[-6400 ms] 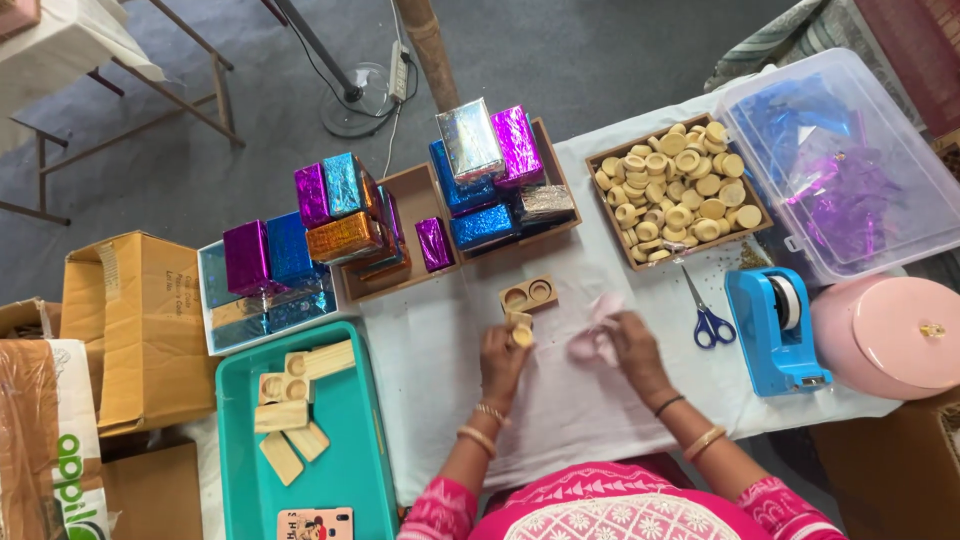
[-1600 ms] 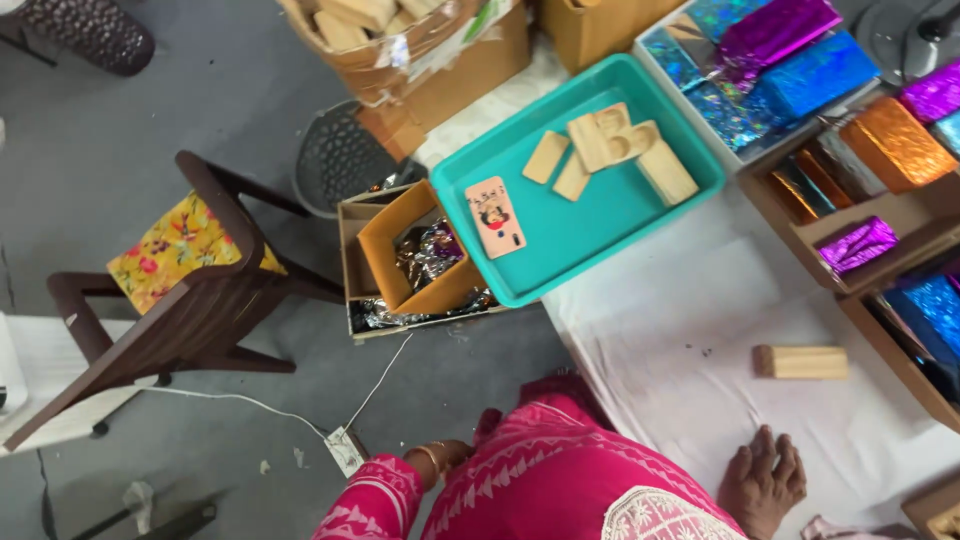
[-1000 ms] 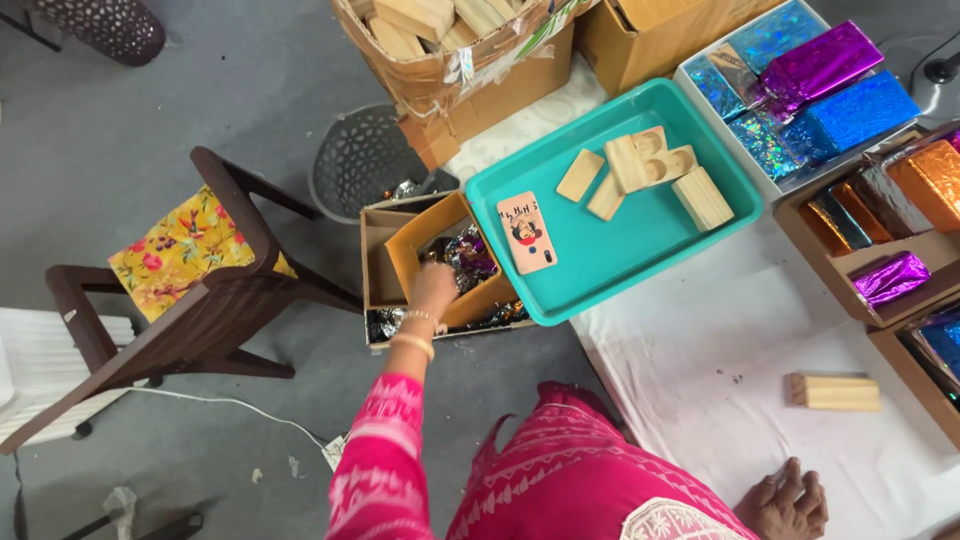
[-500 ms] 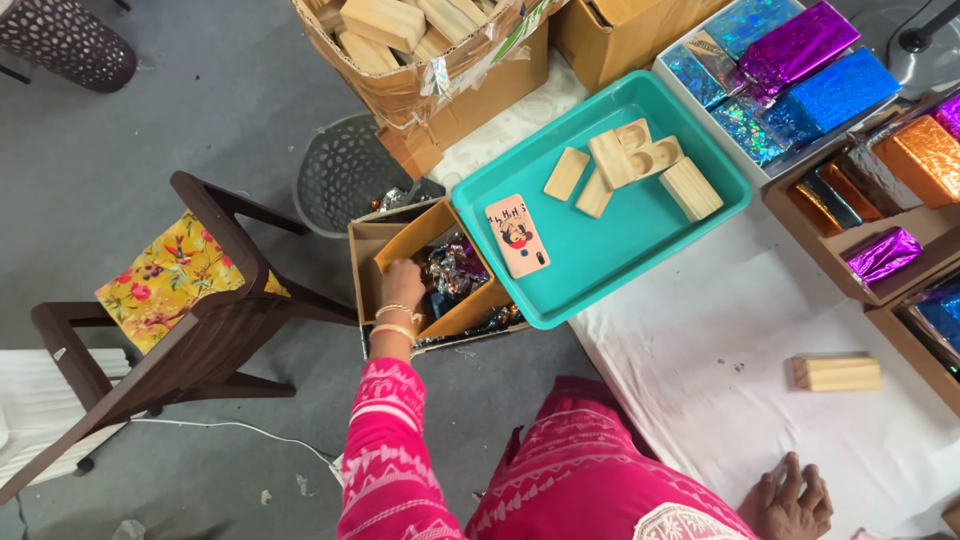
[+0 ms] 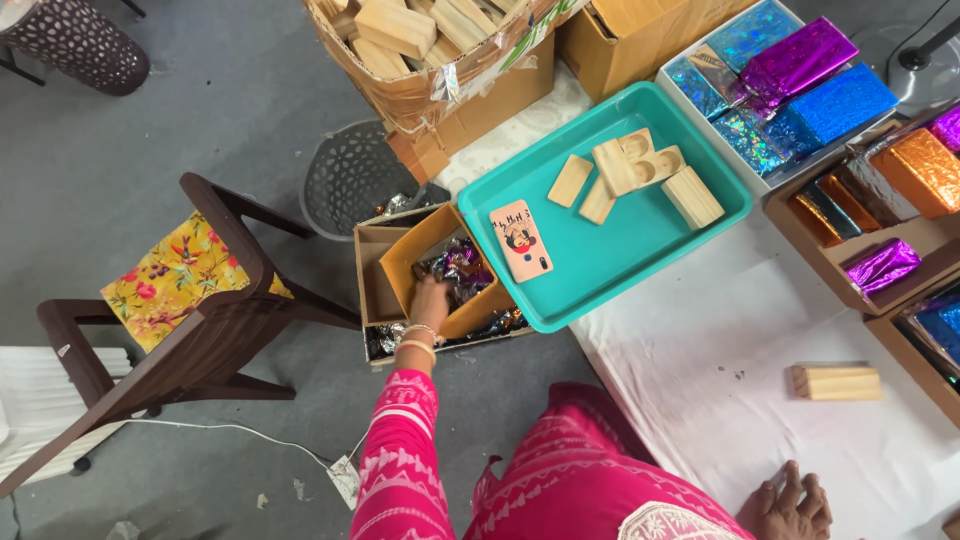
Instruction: Wrapping small wooden pieces in aluminum foil and organizing them into boxes.
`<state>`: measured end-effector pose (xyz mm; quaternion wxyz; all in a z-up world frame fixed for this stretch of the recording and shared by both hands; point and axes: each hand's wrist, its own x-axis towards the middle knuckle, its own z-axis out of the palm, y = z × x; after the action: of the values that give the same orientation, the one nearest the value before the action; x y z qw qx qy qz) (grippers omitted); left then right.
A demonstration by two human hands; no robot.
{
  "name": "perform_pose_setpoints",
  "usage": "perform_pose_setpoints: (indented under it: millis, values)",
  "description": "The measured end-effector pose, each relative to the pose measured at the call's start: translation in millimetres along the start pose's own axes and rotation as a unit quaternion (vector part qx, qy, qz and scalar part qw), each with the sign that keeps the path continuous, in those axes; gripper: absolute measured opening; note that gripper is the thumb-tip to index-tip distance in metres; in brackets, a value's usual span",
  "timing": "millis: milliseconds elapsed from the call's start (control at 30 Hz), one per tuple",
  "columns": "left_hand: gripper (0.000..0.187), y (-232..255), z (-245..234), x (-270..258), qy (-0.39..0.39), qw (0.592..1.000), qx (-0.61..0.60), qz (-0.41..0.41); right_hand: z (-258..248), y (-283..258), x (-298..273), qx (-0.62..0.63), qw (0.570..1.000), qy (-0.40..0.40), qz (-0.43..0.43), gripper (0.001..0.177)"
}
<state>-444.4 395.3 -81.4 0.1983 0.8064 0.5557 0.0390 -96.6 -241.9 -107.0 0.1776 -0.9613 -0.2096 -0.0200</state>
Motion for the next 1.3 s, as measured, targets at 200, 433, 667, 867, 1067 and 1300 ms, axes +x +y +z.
perform_pose_setpoints:
  millis: [200,433,667,867,1067,1300]
  values:
    - [0.031,-8.9,93.6,-2.6,-0.097,0.993,-0.025,0.070,21.7,29.0,16.1,-0.033,0.999,-0.018,-0.010,0.055]
    - [0.018,8.1,75.5,-42.2,-0.011,0.995,-0.093,0.021,-62.7,-198.8,76.8,0.210,0.950,-0.113,-0.202,0.038]
    - [0.031,14.5,74.9,-55.6,0.121,0.946,-0.299,-0.036,-48.9,-407.6,109.4,0.270,0.758,-0.334,-0.490,0.045]
    - [0.050,18.8,58.2,-78.7,0.118,0.899,-0.411,-0.090,13.0,-526.9,83.7,0.208,0.704,-0.355,-0.579,0.057]
    - [0.052,42.1,12.1,-117.8,0.104,0.763,-0.623,-0.137,126.9,-540.5,51.9,0.137,0.623,-0.411,-0.652,0.043]
    - [0.052,19.8,-29.4,-150.4,0.191,0.685,-0.692,-0.123,155.9,-538.2,50.1,-0.138,0.593,-0.369,-0.703,0.044]
